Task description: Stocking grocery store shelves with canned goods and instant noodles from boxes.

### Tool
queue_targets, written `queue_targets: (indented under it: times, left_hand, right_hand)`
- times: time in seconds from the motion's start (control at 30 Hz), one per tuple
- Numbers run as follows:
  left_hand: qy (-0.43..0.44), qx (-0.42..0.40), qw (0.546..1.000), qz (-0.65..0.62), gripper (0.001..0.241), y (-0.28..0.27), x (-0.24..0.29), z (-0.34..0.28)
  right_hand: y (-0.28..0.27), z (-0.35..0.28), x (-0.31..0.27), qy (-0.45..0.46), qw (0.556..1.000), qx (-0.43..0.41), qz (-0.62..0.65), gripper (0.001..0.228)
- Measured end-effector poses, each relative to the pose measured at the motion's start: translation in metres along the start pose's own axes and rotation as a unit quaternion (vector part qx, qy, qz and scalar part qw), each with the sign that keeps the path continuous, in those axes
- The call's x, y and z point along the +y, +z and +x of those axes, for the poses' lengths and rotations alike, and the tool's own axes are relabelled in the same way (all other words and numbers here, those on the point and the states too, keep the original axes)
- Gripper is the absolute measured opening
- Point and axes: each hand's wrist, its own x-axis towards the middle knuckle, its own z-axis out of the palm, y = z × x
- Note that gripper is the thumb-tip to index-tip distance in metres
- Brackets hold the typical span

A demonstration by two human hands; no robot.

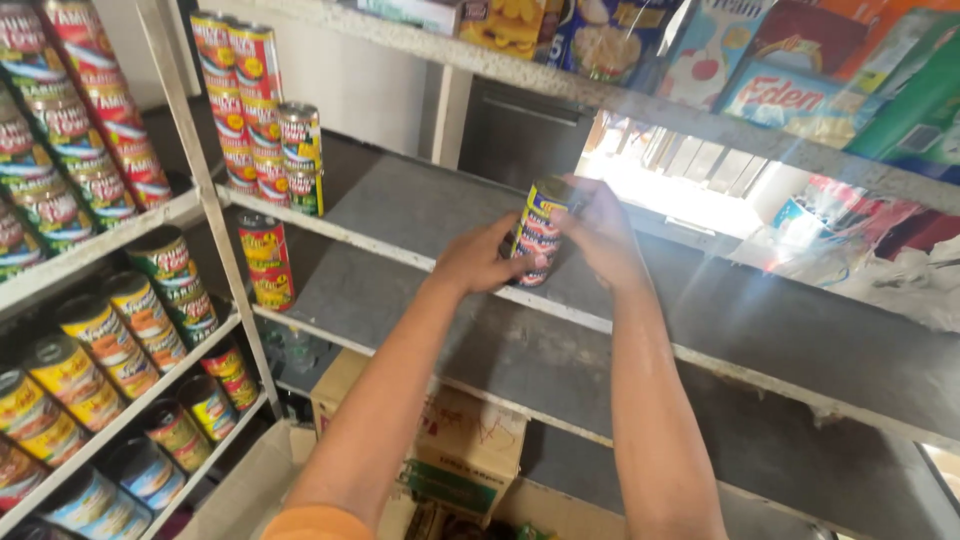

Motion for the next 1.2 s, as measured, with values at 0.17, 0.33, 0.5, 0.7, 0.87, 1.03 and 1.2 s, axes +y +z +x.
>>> queue_targets:
  times: [0.17,0.33,0.5,0.7,0.87,1.03,1.2]
  left_hand:
    - [-0.004,0.009,1.0,0.003,0.091,0.003,-0.003,-0.004]
    - [-0.006,0.003,1.0,-0.001,0.092,0.003,-0.001,-0.002]
    - [-0.003,0.002,1.0,0.003,0.093,0.002,-0.002,-0.001]
    - [-0.015,-0.004,1.0,-0.012,0.093,0.004,-0.004,-0.003]
    - [0.0,0.008,1.0,-0.002,0.09,0.003,-0.003,-0.002]
    - [-0.014,-0.002,1.0,-0.027,0.08,0.008,-0.011,0.0]
    - [0.005,0.022,0.994,-0.104,0.071,0.004,-0.011,0.0]
  right_hand:
    - [0.002,-0.005,-0.007,0.015,0.999,-0.03,0.019,0.056]
    - [0.006,-0.006,-0.012,0.038,0.999,-0.017,0.025,0.063]
    - [0.01,-0.009,-0.008,0.018,0.998,-0.012,0.05,0.065]
    - [0.015,-0.012,-0.006,0.027,0.998,0.001,0.06,0.065]
    - [0.014,-0.018,-0.006,0.072,0.993,0.004,0.095,0.072]
    - [0.006,-0.042,0.009,0.192,0.977,-0.032,0.092,0.057]
    - [-0.005,-0.044,0.042,0.141,0.983,-0.102,0.059,0.052]
